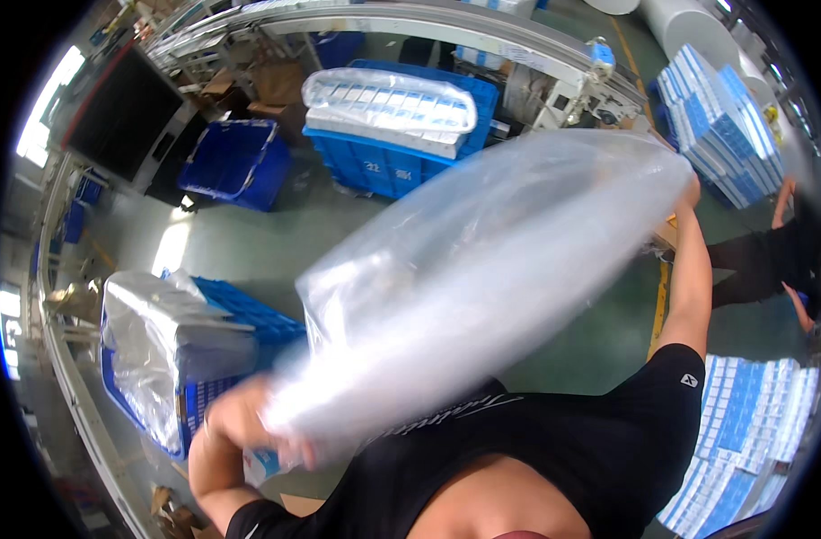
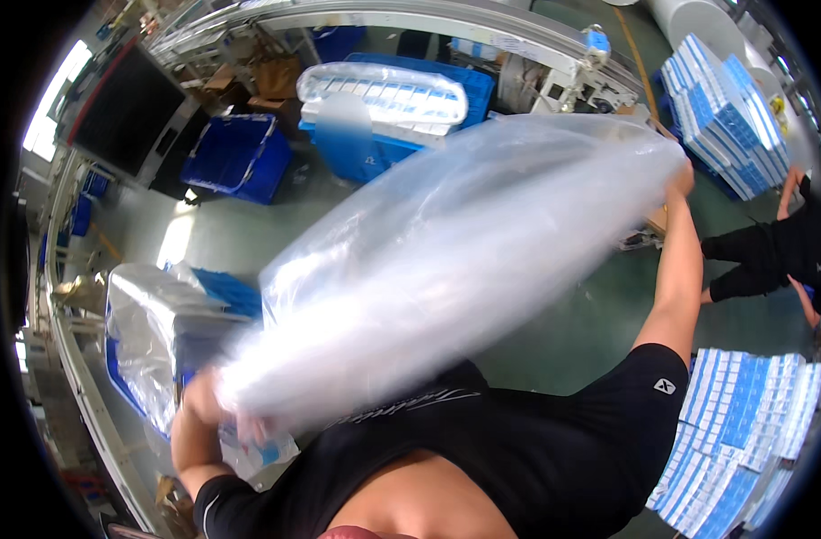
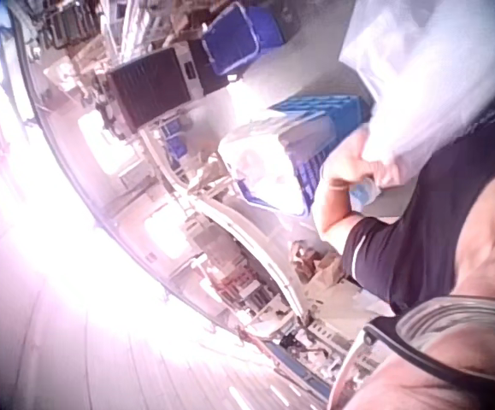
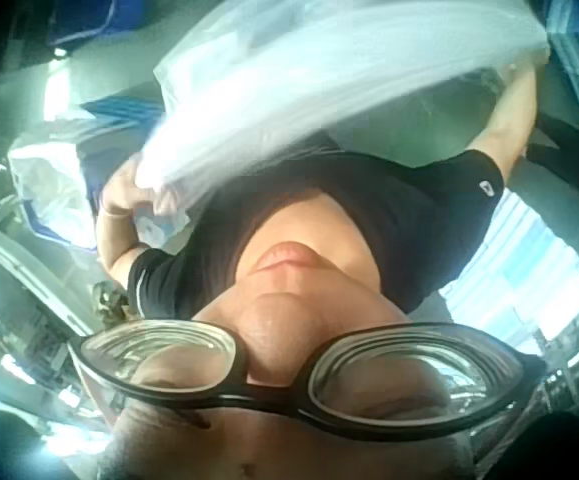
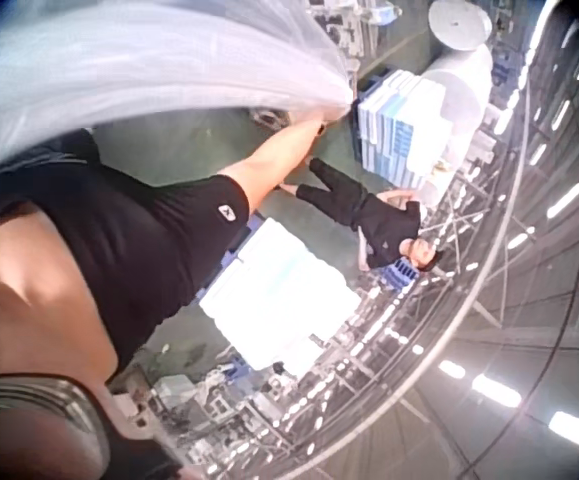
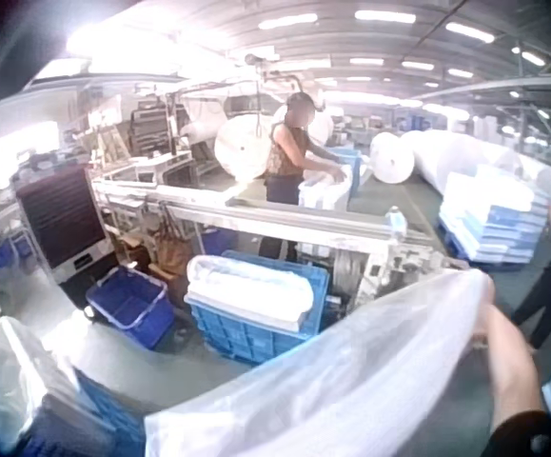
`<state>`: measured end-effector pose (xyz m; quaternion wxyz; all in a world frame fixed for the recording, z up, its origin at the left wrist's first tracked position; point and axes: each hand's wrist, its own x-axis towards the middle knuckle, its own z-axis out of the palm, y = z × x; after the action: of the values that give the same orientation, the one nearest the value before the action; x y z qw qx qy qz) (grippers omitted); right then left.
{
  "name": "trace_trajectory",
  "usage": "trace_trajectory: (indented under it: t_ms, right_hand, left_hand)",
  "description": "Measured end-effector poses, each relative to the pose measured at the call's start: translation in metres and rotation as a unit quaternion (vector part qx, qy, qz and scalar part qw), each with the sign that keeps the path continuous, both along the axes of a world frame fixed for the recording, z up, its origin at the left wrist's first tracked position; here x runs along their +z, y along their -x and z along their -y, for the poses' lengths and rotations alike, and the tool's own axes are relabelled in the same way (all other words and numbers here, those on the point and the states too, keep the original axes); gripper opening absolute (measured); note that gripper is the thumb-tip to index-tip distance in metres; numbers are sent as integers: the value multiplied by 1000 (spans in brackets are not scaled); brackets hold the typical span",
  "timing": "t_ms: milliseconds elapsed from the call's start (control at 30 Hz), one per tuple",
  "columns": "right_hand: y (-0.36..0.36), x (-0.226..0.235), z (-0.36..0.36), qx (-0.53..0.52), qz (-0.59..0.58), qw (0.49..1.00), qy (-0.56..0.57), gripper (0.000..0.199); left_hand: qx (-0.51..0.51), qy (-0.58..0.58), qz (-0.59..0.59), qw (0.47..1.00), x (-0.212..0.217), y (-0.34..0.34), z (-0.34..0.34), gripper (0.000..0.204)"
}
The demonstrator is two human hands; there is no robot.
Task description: The person packs rows of boxed products into a large plastic liner bag, then places the filled bag into a blue shipping crate and prepares a new bag for the next batch.
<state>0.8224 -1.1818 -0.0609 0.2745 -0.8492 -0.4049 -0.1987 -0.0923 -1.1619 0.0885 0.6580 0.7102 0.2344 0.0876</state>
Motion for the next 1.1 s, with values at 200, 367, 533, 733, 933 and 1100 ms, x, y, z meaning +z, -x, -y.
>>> trace_trajectory:
  t_ms: [200, 367, 533, 733, 933, 1100]
  right_hand:
    - [-33, -65, -11, -141, -128, 982, 15, 47]
    - [124, -125, -121, 70, -539, 814, -202, 44]
    - [301, -137, -202, 190, -639, 741, -81, 42]
    - [534, -175, -320, 535, -171, 813, 155, 42]
    - [867, -171, -543, 575, -721, 386, 23, 46]
    - [1245, -16, -596, 565, -781, 199, 173, 36]
  left_hand:
    - [175, 165, 58, 969, 2, -1, -18, 47]
    - [214, 21, -62, 975, -24, 35, -47, 41]
    - [296, -101, -139, 940, -62, 124, -58, 39]
    - [359, -285, -282, 843, -61, 324, -55, 25]
    - [575, -340, -382, 638, -20, 544, 16, 31]
    - [749, -379, -391, 377, 4, 638, 159, 29]
